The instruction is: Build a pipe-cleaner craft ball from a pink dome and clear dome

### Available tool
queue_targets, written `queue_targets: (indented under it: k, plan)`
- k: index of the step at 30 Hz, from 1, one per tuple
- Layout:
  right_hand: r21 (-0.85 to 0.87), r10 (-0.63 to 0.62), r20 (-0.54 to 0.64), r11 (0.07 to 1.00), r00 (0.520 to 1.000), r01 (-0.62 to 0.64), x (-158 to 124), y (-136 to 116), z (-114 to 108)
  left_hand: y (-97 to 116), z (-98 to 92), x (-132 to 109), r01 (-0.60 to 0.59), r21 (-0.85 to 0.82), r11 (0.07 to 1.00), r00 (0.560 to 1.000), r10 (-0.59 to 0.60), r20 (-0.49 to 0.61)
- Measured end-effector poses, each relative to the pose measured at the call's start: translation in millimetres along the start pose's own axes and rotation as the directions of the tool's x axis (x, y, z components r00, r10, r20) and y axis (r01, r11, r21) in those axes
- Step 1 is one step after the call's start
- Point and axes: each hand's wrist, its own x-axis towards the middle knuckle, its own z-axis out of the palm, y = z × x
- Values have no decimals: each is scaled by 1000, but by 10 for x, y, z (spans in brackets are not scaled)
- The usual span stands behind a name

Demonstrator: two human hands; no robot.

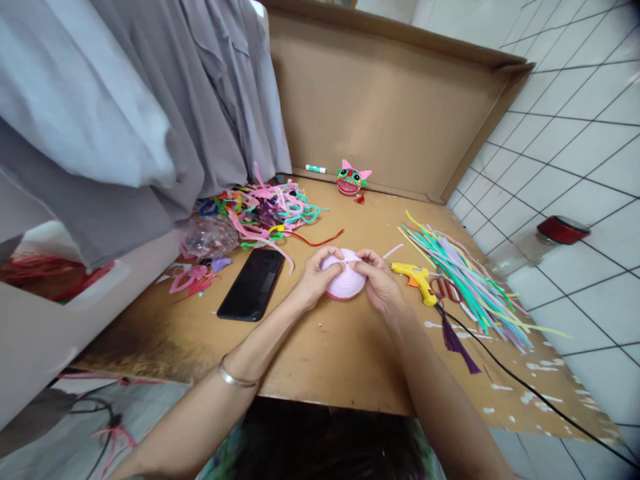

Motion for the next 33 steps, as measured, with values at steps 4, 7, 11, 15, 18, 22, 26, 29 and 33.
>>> queue_targets:
  k: [4,7,11,15,18,22,26,29,33]
  plan:
    - [13,-5,-16,1000,1000,5,-1,1,4,-11,-6,5,-32,-16,999,999,32,11]
    - [21,-6,-15,1000,1000,6,-5,3,11,-37,-15,15,-48,-12,999,999,48,8]
    - [26,9,-9,1000,1000,-8,-4,5,8,-55,-23,25,-51,-10,999,999,51,1]
    - [19,2,5,1000,1000,-2,11,17,-4,-74,-35,34,-62,20,998,998,62,-4]
    - [16,-7,7,1000,1000,7,24,26,-13,-100,-49,43,-73,71,995,997,74,-13]
    - [25,-9,3,1000,1000,9,28,33,-21,-129,-61,54,-95,113,989,995,97,-14]
    - [33,-12,19,999,1000,11,18,32,-25,-149,-69,66,-119,151,981,992,122,-14]
    - [32,-10,28,999,1000,9,12,21,-22,-162,-76,75,-131,176,976,991,135,-12]
    - [26,-2,21,1000,1000,2,14,8,-14,-167,-82,78,-141,200,970,990,144,-2]
